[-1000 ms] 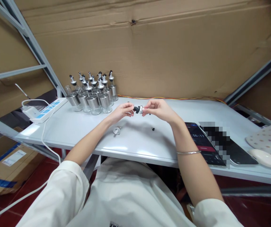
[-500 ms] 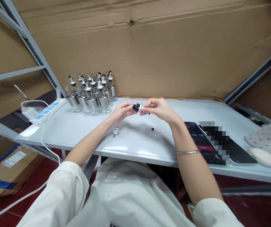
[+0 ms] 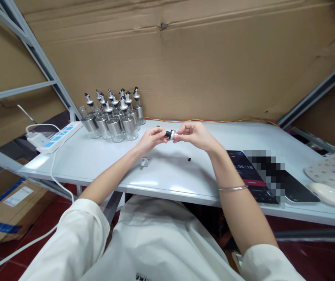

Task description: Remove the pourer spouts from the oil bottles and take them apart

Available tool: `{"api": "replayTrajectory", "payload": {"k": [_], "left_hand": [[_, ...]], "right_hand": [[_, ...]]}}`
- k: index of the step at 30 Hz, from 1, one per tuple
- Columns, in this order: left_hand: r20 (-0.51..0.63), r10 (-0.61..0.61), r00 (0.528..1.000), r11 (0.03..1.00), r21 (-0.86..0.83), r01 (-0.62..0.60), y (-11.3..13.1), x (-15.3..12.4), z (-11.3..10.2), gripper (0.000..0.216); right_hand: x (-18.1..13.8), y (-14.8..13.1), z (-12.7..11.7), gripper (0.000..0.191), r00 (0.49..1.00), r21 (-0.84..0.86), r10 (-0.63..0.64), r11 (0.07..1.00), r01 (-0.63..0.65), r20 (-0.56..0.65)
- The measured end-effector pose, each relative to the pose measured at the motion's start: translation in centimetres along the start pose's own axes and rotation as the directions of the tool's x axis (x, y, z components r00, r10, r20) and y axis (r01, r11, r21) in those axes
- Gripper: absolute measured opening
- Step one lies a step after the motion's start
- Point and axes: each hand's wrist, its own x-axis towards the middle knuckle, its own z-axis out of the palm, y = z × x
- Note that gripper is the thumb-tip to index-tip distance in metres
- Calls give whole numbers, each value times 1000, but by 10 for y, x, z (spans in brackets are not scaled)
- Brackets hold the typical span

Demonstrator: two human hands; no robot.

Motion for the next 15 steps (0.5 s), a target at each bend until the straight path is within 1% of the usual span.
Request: {"api": "replayTrajectory", "payload": {"k": [5, 10, 12, 15], "left_hand": [[23, -9, 1000, 999, 46, 8, 5, -1, -3, 37], [110, -63, 992, 995, 82, 54, 10, -4, -6, 39], [146, -63, 987, 996, 68, 53, 12, -5, -6, 40], [183, -42, 982, 998, 52, 32, 11, -6, -5, 39]], "right_hand": [[-1, -3, -1, 33, 1000, 0, 10, 1000, -10, 1], [3, 1, -5, 37, 1000, -62, 1, 998, 0, 25], [2, 0, -6, 38, 999, -45, -3, 999, 6, 52], [-4, -9, -5, 35, 990, 14, -3, 1000, 1, 139]]}}
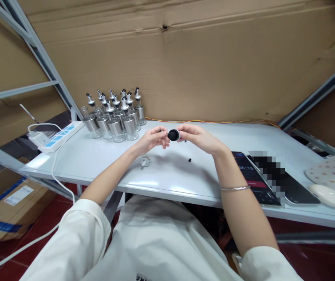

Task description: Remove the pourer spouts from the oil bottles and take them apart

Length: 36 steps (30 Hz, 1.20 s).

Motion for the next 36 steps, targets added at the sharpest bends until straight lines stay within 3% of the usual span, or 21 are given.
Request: {"api": "replayTrajectory", "payload": {"k": [4, 12, 21, 27, 36], "left_hand": [[23, 9, 1000, 1000, 19, -10, -3, 0, 0, 42], [4, 25, 1000, 998, 53, -25, -6, -1, 0, 44], [-91, -16, 996, 990, 136, 28, -12, 5, 2, 43], [-101, -66, 993, 996, 61, 72, -13, 4, 6, 41], [-77, -20, 997, 996, 84, 26, -15, 7, 2, 53]], "right_hand": [[-7, -10, 3, 29, 996, -1, 11, 1000, -11, 84], [-5, -5, 0, 28, 995, -63, 84, 995, -81, 53], [1, 2, 4, 17, 989, -100, 81, 991, -94, -122], [2, -1, 9, 18, 989, -141, 113, 982, -126, -93], [3, 1, 14, 16, 987, -118, 160, 980, -161, -15]]}}
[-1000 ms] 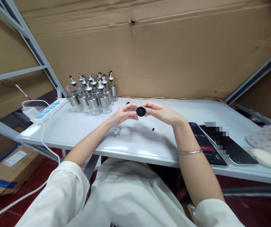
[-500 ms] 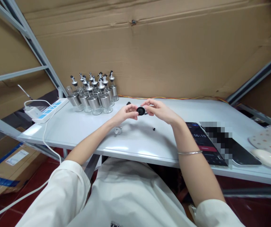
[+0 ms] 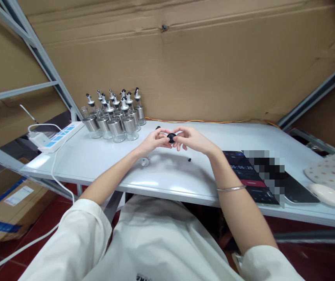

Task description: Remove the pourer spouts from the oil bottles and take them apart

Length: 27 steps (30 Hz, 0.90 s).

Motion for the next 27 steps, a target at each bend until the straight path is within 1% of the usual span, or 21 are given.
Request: {"api": "replayTrajectory", "payload": {"k": [4, 7, 9, 13, 19, 27], "left_hand": [[19, 89, 996, 995, 42, -90, -3, 1, -2, 52], [57, 168, 984, 984, 57, -171, -4, 2, -2, 48], [84, 194, 977, 977, 70, -200, -4, 1, -2, 47], [98, 200, 975, 971, 114, -211, -3, 0, -2, 46], [51, 212, 976, 964, 151, -218, -2, 0, 0, 44], [33, 225, 974, 956, 183, -227, 2, -3, 3, 35]], "right_hand": [[1, 2, 3, 15, 1000, 7, -16, 1000, 15, 15], [2, 2, 5, 15, 999, 38, -25, 999, 23, 28], [3, 2, 7, 15, 999, 57, -36, 998, 35, 26], [4, 3, 8, 16, 997, 78, -74, 994, 72, 18], [5, 6, 8, 18, 992, 88, -123, 989, 120, 28], [5, 5, 10, 17, 985, 80, -172, 982, 170, 28]]}}
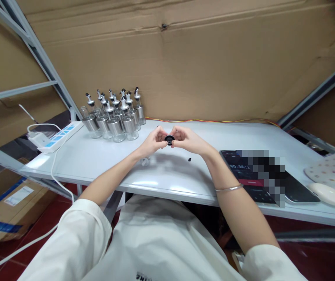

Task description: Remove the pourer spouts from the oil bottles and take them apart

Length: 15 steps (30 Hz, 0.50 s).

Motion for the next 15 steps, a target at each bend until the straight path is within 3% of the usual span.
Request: {"api": "replayTrajectory", "payload": {"k": [8, 15], "left_hand": [[-31, 14, 999, 1000, 15, -13, -7, 2, -2, 32], [-129, 51, 990, 991, 128, -35, -4, 0, -3, 32]], "right_hand": [[0, 7, -3, 22, 1000, -12, -2, 1000, 2, 6], [1, 9, -8, 39, 997, 144, -37, 989, 45, -62]]}}
